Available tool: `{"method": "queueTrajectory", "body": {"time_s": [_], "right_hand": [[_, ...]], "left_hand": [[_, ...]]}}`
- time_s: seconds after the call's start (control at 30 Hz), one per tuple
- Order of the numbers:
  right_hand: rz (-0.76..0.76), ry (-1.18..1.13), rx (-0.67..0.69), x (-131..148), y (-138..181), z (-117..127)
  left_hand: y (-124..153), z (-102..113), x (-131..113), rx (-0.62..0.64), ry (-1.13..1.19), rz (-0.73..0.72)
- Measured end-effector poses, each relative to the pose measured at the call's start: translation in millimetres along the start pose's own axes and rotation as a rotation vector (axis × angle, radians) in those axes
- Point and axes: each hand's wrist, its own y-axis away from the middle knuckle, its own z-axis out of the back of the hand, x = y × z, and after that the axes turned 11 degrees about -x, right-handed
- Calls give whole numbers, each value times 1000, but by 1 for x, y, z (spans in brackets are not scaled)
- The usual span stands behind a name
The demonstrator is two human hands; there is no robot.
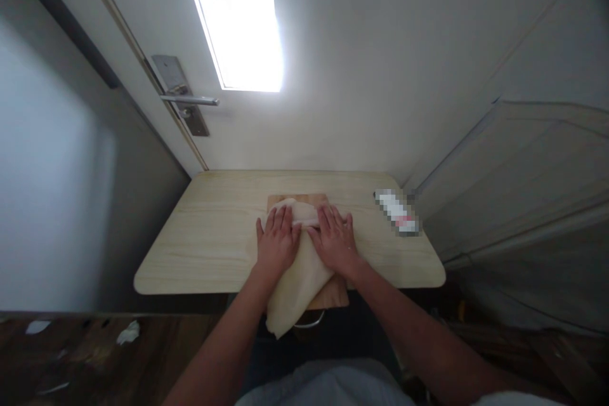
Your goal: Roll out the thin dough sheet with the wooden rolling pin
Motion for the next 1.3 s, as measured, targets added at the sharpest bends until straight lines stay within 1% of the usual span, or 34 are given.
{"method": "queueTrajectory", "body": {"time_s": [0.27,0.43,0.6,0.77,0.87,0.97,1.13,1.23,1.3], "right_hand": [[-15,-9,17,-2,-34,-11],[-42,1,37,-3,-56,-20],[-78,16,28,-4,-80,-29],[-104,35,37,-4,-92,-31],[-123,25,29,-2,-88,-29],[-118,5,13,0,-73,-23],[-53,-40,9,0,-26,-2],[-9,-48,5,0,4,13],[24,-55,-6,0,18,20]], "left_hand": [[-33,-6,6,9,-28,-20],[-55,-14,9,19,-43,5],[-78,-23,13,44,-46,34],[-88,-21,13,70,-50,34],[-84,-17,11,67,-62,18],[-71,-12,8,22,-64,9],[-31,-3,2,-2,-37,-32],[-7,2,-3,-3,-55,-1],[3,3,-6,-4,-75,26]]}}
